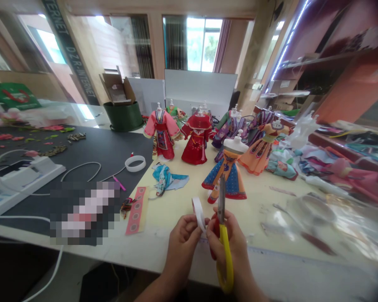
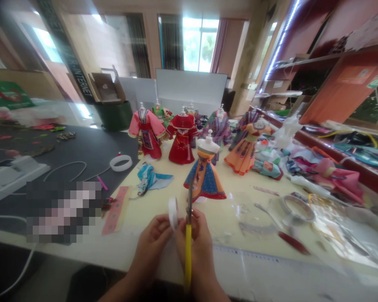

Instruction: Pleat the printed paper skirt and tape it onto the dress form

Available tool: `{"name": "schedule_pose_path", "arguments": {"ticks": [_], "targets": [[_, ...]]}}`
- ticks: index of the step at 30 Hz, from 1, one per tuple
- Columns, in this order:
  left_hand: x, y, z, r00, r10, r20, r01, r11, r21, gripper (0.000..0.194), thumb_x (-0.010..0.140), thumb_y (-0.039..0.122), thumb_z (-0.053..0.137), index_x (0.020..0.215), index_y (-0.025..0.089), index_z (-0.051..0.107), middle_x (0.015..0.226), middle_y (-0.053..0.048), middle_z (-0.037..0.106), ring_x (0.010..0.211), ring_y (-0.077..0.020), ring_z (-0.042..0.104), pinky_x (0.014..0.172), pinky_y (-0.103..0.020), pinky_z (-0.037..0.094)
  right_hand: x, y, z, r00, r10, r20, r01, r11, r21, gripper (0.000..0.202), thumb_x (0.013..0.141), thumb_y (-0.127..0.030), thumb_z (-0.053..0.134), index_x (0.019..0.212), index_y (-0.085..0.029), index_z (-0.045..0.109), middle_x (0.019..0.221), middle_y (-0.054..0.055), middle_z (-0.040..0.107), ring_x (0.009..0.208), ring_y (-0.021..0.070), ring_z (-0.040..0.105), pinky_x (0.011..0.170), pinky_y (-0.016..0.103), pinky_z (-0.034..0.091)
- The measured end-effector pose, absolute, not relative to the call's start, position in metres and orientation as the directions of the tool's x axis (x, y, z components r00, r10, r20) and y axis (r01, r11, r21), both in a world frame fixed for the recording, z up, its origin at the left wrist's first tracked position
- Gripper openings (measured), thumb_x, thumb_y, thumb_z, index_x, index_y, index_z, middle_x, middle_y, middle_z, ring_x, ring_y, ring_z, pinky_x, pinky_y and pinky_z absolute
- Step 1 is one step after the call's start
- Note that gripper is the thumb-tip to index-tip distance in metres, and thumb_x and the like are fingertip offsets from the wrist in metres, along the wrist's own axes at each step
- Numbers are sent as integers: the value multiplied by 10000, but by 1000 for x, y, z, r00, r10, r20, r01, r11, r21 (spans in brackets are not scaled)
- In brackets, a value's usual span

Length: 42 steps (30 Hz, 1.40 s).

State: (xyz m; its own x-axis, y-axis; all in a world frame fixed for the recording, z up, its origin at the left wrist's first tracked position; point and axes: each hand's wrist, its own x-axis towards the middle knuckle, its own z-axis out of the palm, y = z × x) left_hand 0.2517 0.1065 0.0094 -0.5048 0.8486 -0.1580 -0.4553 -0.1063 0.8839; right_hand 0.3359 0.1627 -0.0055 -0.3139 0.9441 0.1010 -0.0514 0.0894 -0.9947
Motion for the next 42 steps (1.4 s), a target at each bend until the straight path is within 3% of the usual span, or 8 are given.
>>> {"name": "schedule_pose_path", "arguments": {"ticks": [10, 18, 25, 31, 35, 42], "targets": [[246, 107, -1, -678, 731, -78, -110, 4, 994, 107, 733, 246, 638, 791, 163, 602, 717, -8, 624, 735, -175, 598, 724, -281, 449, 332, 157, -12, -300, 946, 121, -35, 116, -993, 381, 742, -346, 640, 1077, -211, 521, 771, 24, 606, 445, 123, 530, 335, 203, 389], [250, 106, 8, -612, 750, -251, -307, 67, 949, 193, 739, 304, 630, 871, 167, 597, 488, 51, 561, 508, -130, 562, 538, -216, 415, 331, 159, -16, -307, 946, 101, -32, 95, -995, 360, 761, -324, 611, 1088, -223, 501, 704, -15, 569, 346, 75, 414, 284, 184, 332], [252, 104, 10, -552, 766, -329, -497, 14, 867, 297, 735, 297, 657, 990, 158, 595, 688, -25, 688, 671, -173, 648, 631, -251, 458, 338, 159, -1, -336, 935, 117, -38, 110, -993, 357, 736, -283, 636, 1062, -216, 508, 751, 11, 588, 511, 141, 563, 330, 186, 392], [255, 103, 11, -485, 817, -312, -656, -105, 747, 308, 745, 230, 673, 1019, 141, 566, 903, -90, 704, 815, -189, 659, 749, -286, 471, 338, 160, -2, -328, 941, 88, -19, 87, -996, 357, 739, -290, 644, 1057, -208, 502, 777, 21, 597, 531, 152, 581, 337, 194, 395], [254, 104, 11, -487, 810, -327, -687, -124, 716, 324, 723, 199, 691, 1012, 135, 560, 898, -93, 702, 831, -204, 664, 754, -297, 483, 338, 161, -2, -324, 940, 104, -22, 103, -994, 362, 727, -294, 654, 1047, -208, 509, 769, 20, 598, 523, 153, 576, 336, 197, 396], [250, 107, 5, -524, 763, -378, -654, -76, 753, 317, 694, 190, 714, 974, 137, 575, 793, -41, 679, 702, -146, 646, 699, -267, 503, 341, 162, -4, -316, 941, 119, 3, 126, -992, 372, 727, -321, 654, 1056, -211, 520, 768, 19, 602, 501, 150, 570, 341, 207, 402]]}}
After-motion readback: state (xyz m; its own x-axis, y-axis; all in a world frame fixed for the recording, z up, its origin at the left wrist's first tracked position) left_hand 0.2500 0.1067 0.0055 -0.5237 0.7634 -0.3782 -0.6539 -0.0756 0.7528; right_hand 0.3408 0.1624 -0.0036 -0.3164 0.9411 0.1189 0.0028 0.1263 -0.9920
